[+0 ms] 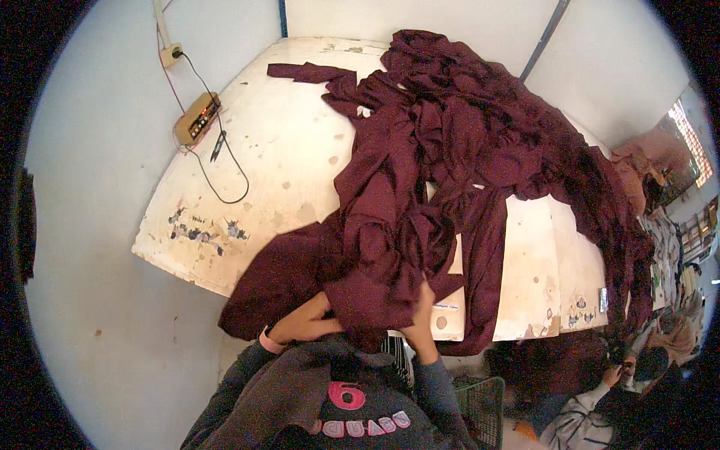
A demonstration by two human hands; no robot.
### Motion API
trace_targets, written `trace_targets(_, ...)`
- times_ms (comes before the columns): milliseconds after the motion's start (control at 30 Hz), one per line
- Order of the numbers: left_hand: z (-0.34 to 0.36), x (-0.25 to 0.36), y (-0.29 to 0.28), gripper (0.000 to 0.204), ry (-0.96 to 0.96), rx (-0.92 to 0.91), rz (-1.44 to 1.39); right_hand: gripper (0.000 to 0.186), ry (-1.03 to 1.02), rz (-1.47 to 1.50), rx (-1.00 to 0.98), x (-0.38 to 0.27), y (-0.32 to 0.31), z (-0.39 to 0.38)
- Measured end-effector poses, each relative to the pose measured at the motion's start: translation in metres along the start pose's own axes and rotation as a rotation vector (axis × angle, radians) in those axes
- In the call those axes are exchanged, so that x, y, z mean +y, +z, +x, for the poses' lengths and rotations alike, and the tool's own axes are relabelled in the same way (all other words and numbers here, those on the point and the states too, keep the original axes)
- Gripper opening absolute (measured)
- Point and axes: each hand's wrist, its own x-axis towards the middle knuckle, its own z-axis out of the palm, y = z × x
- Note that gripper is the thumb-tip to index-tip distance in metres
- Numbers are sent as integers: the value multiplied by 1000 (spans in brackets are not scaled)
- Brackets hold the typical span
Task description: The person uses shears to cut a maroon shirt on a work table. They repeatedly lift, fold, and trim sections of the garment, then place the cut pieces back on the table.
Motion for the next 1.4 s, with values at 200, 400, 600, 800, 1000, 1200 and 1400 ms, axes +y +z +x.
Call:
trace_targets(200, 11, 47, 11, 45, 139, -125, 367, 103, 188, -254, 316, -24, -103, -54)
trace_targets(400, 29, 78, -14, 16, -46, -107, 118, 91, 542, -813, 747, -86, -250, -174)
trace_targets(600, 119, 26, -48, 64, 61, 292, 502, 80, 1180, -1206, 837, -118, -320, -290)
trace_targets(800, 209, -62, -52, 92, -104, 862, 889, 68, 1478, -1230, 722, -108, -335, -328)
trace_targets(1000, 187, -89, -94, 64, -88, 738, 907, 57, 1495, -1281, 692, -149, -338, -317)
trace_targets(1200, 96, -57, -166, 50, -208, 857, 1053, 37, 1060, -1125, 514, -159, -275, -178)
trace_targets(1400, 41, -55, -218, 48, -241, 1078, 1422, 21, 237, -579, 26, -114, -206, -13)
